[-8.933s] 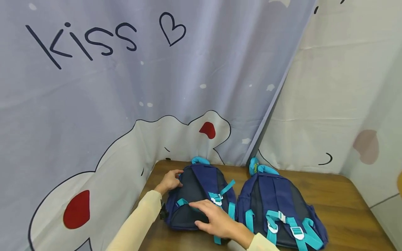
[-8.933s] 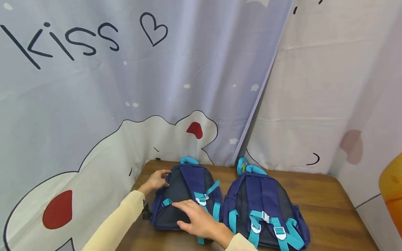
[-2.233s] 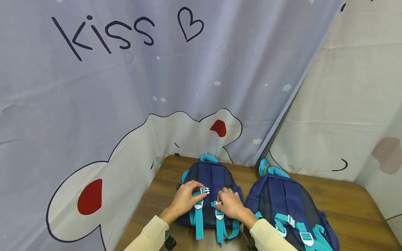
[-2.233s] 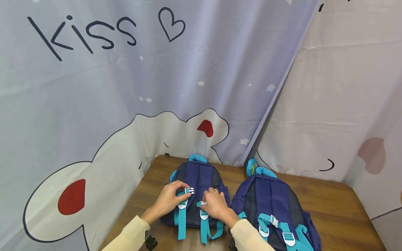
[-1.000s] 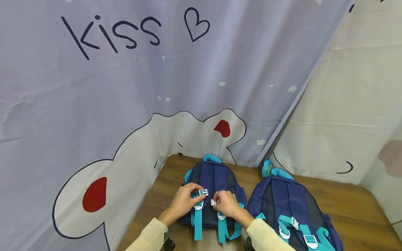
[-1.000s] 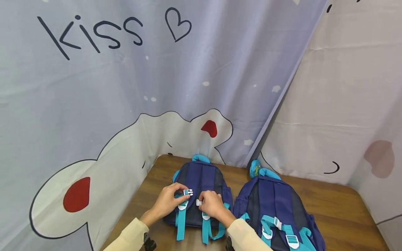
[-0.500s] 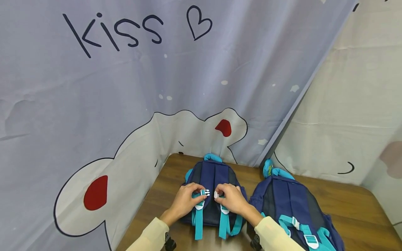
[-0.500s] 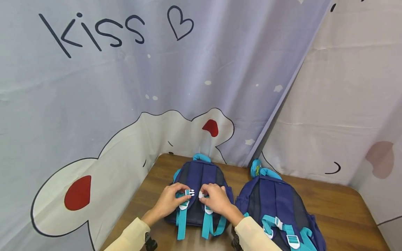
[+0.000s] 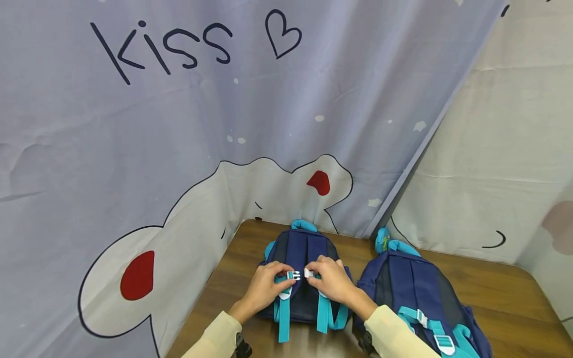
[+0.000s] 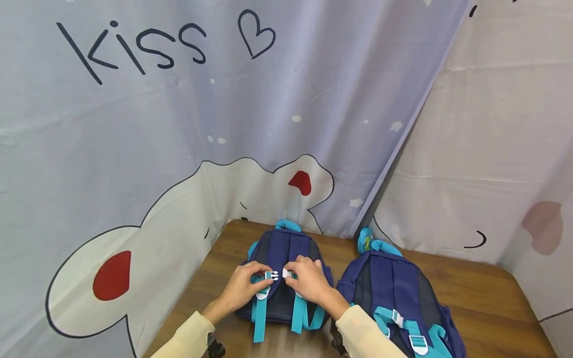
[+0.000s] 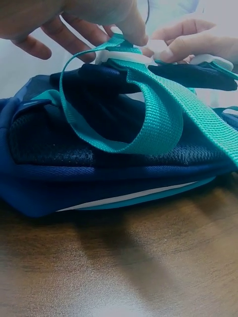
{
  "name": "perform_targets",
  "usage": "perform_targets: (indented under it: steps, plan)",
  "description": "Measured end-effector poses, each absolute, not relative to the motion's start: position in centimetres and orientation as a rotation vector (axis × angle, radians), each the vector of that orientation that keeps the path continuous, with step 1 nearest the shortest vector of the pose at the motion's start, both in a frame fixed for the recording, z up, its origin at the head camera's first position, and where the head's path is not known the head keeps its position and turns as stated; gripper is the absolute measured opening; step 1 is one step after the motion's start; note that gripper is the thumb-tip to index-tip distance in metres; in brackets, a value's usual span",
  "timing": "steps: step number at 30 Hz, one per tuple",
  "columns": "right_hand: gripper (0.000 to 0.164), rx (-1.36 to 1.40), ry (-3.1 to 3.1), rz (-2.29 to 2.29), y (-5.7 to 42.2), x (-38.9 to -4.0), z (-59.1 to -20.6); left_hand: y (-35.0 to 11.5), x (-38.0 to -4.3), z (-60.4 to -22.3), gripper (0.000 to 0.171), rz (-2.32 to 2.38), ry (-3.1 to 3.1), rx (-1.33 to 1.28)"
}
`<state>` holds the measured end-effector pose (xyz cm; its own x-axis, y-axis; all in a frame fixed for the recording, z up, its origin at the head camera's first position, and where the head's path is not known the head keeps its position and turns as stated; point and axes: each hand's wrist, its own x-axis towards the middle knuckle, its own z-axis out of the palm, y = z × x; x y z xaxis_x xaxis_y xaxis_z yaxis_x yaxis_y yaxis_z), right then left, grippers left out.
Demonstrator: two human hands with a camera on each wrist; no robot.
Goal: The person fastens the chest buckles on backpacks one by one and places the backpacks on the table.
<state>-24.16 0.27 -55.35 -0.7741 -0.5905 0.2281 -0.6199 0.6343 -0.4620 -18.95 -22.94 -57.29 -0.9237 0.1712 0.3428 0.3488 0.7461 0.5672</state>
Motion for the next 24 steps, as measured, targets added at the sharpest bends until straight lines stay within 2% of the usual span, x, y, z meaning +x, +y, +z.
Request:
perform_targets:
  steps: [24]
  plan:
    - [0.024, 1.079, -2.818, 0.654, 0.1, -23.8, -54.9, -21.8, -19.1, -57.2, 0.024, -0.976, -2.615, -0.488]
